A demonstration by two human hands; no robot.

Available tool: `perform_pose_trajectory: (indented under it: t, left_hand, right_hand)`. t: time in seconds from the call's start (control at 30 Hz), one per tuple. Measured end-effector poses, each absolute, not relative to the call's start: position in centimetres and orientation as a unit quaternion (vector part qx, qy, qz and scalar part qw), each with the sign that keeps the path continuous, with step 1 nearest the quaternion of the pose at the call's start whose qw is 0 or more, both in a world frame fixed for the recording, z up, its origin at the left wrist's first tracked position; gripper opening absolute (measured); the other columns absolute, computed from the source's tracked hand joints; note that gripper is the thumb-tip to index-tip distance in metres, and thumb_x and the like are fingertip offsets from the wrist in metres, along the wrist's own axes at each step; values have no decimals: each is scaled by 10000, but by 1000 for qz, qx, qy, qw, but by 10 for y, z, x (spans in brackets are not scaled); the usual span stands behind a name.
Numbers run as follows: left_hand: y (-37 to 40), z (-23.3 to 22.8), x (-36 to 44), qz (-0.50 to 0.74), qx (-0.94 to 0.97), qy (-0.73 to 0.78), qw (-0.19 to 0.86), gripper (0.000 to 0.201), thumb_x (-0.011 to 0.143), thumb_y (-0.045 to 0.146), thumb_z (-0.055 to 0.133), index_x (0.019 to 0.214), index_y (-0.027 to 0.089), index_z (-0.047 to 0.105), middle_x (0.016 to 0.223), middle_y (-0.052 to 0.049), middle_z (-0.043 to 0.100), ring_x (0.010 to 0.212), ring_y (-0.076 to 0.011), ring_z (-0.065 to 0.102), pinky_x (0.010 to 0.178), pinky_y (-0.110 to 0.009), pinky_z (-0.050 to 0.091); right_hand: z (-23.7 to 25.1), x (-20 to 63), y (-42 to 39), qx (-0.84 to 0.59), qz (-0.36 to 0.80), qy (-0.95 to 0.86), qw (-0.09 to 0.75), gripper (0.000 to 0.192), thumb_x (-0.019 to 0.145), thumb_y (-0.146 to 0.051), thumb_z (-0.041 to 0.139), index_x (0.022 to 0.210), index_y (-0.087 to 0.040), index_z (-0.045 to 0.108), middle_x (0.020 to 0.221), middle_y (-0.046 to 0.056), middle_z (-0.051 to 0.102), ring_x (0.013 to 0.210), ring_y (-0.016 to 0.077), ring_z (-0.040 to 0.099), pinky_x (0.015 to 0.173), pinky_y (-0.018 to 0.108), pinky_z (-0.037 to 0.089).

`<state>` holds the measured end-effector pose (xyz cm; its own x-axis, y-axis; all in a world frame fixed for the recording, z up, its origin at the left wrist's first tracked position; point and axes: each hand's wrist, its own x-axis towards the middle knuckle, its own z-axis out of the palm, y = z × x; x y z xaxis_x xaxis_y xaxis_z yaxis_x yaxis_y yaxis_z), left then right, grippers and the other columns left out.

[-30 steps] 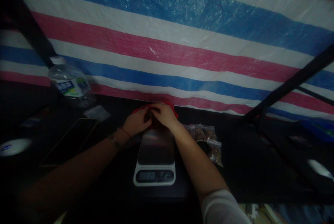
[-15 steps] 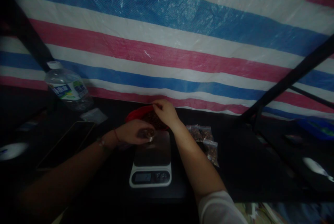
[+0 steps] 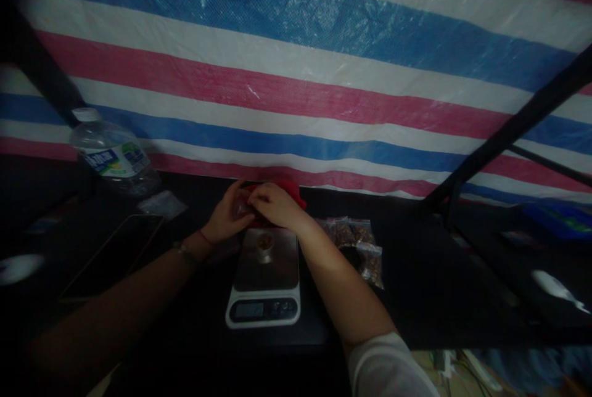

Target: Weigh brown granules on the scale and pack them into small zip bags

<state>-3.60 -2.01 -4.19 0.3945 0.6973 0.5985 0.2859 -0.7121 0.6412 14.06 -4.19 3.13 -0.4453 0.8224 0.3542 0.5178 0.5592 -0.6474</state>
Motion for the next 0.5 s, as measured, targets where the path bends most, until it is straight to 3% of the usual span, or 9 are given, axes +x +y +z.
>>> perform_pose_trajectory:
  t: [0.3,0.5]
  left_hand:
    - [-28,-38,-28,442,814,347,146,773,713,314,599,1408,169,294,1130,-92,596,1056,-237,598,941,-398,488]
    - [-28,-37,-27,404,847,330,99,754,708,327,630,1386,171,340,1204,-106,572,1117,-260,563,986,-413,461]
  right_hand:
    - [9,130,-35,-465,343,-789,210,257,893,-189,484,737,-127,679,646,-1,611,574,98,507,596,233,381]
    - [6,133,-32,-449,367,-788,207,196,813,-120,529,685,-127,677,639,-8,627,595,101,548,595,218,391]
